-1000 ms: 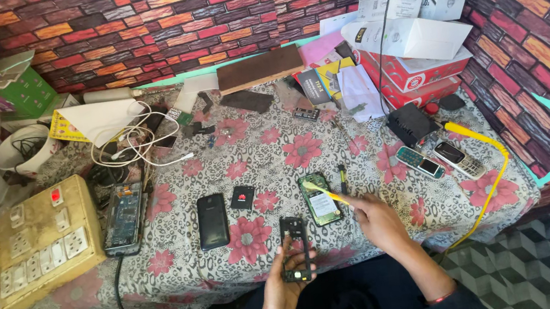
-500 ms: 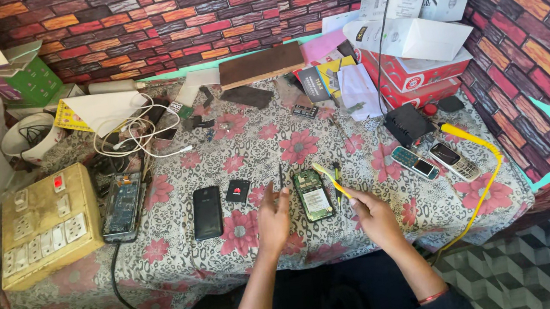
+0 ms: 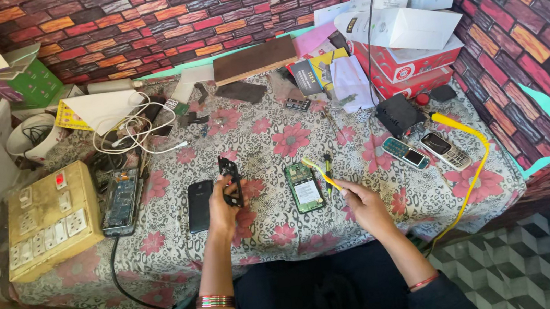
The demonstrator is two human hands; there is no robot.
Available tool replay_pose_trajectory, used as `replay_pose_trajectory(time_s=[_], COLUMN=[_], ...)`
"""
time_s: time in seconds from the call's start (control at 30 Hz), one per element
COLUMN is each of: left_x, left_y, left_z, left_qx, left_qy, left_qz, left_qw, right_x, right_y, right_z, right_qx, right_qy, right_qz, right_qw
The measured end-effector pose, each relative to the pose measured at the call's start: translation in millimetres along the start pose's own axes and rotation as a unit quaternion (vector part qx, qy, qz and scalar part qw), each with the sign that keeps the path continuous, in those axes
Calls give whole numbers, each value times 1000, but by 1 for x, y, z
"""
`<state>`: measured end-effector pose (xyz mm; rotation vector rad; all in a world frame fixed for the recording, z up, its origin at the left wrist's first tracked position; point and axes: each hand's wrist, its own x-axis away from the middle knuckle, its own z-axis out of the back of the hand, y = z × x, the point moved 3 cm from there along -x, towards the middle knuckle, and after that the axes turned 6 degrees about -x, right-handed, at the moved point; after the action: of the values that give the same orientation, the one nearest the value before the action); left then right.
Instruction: The person disassembles a mobile phone on a workbench, removing the back cover and battery and handling the exposed internal board. They brush the phone's internals with a small yellow brush, manipulate small components, and press parts back into the phone body while checking the device in their hands.
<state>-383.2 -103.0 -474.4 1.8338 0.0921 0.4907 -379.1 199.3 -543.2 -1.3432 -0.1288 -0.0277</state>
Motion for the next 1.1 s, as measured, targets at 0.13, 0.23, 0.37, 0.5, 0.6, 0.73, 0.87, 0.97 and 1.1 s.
replay_pose_trajectory(time_s=[0.13, 0.23, 0.37, 0.5, 0.6, 0.73, 0.87, 0.97, 1.1], left_x=[8, 23, 32, 31, 29, 30, 34, 32, 26], left_y=[-5, -5, -14, -20, -25, -26, -26, -25, -26], left_z=[-19, -39, -61, -69, -64, -50, -37, -28, -20], left_qx=[-186, -512, -626, -644, -640, -635, -606, -588, -577], left_qy=[44, 57, 90, 103, 105, 107, 107, 123, 146], left_qz=[-92, -269, -253, -279, -321, -360, -407, -388, -363], left_qw=[977, 813, 732, 705, 690, 675, 675, 699, 717], right_x=[1, 2, -1, -2, -3, -4, -5, -4, -3], right_y=[-17, -16, -8, -9, -10, -10, -1, 4, 3], right_z=[-5, -8, -5, -4, -5, -6, -9, -13, -17], right_qx=[7, 6, -32, -34, -19, 26, 4, 3, 28], right_qy=[-10, -20, -34, -49, -66, -49, -20, -17, -37], right_qz=[158, 125, 31, 91, 92, 83, 15, 37, 128], right_qw=[987, 992, 998, 994, 993, 995, 1000, 999, 991])
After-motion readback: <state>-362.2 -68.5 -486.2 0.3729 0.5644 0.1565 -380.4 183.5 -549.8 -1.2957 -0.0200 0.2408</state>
